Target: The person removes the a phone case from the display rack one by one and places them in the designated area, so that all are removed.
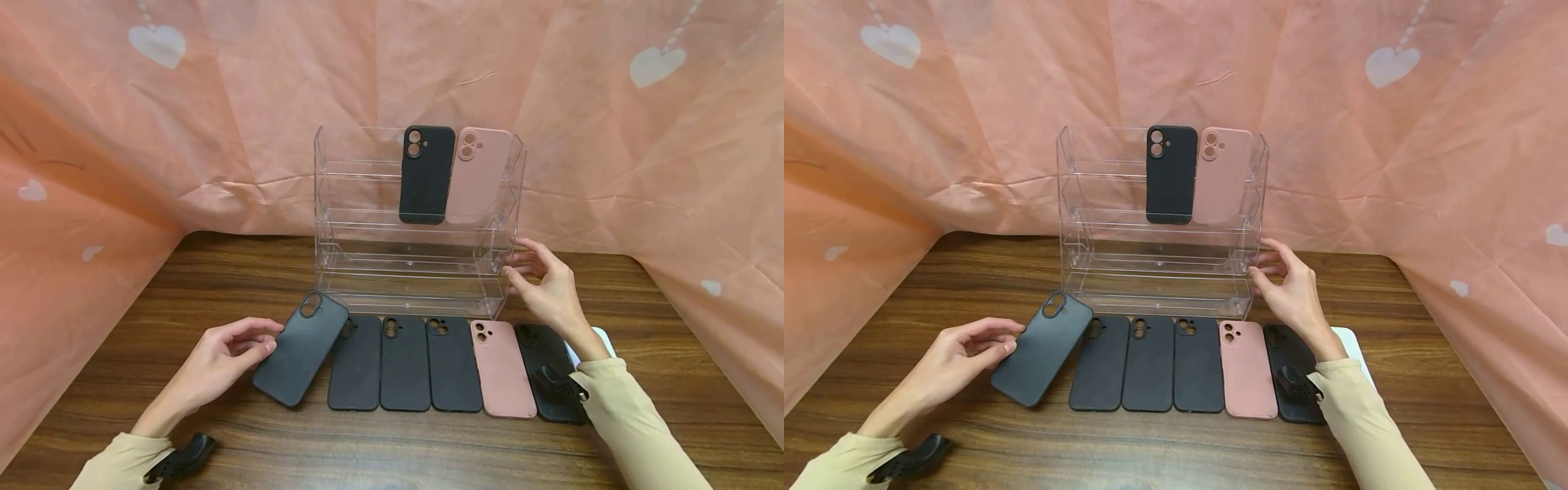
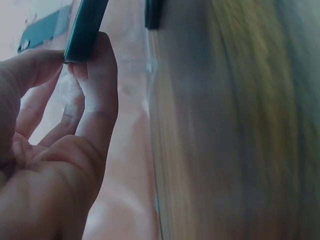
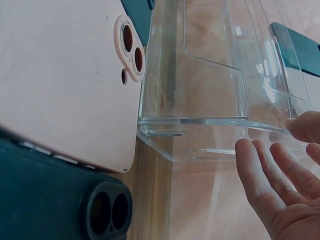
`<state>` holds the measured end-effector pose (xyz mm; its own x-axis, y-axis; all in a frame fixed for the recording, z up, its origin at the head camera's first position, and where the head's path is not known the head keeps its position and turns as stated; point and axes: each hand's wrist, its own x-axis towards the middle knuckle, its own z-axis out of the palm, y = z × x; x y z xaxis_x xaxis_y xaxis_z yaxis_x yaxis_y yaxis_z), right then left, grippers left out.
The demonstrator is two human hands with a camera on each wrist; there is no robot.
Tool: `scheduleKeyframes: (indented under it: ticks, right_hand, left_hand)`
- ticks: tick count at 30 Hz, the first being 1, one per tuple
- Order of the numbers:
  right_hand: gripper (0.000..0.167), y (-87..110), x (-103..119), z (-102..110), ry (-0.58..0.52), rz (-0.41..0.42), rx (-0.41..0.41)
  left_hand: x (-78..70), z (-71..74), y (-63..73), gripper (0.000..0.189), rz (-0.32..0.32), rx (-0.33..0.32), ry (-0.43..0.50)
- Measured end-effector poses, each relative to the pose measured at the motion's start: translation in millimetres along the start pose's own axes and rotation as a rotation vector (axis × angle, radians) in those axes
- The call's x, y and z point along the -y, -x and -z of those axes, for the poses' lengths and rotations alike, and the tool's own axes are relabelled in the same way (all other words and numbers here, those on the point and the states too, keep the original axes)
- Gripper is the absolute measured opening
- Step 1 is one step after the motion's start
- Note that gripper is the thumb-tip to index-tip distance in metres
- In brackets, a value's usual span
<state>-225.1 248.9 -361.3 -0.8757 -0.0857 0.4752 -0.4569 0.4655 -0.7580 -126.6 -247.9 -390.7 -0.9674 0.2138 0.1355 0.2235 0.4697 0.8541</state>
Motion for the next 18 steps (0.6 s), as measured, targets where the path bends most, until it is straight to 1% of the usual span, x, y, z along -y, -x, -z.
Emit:
scheduleKeyframes:
  ticks: [5, 7, 9, 12, 15, 18]
  right_hand:
    - [0.055, -0.4, 0, 1, 0.003, -0.001, 0.001]
    - [0.055, -0.2, 0, 1, 0.001, 0.001, 0.0]
    - [0.055, -0.1, 0, 1, -0.002, 0.005, -0.001]
    - [0.055, 0.0, -1, 0, -0.005, 0.005, -0.002]
    - [0.055, 0.0, -1, 0, -0.006, 0.0, 0.004]
    - [0.055, -0.2, -1, 0, -0.003, -0.003, 0.008]
  left_hand:
    - [11.7, 14.6, 12.3, 0.023, 0.025, -0.047, -0.028]
    - [15.0, 18.5, 14.6, 0.024, 0.037, -0.063, -0.037]
    - [17.4, 20.0, 15.5, 0.024, 0.051, -0.065, -0.04]
    - [17.6, 18.7, 14.9, 0.024, 0.063, -0.047, -0.042]
    - [15.5, 15.5, 12.9, 0.024, 0.082, -0.013, -0.043]
    - [13.8, 9.8, 8.7, 0.023, 0.082, 0.022, -0.079]
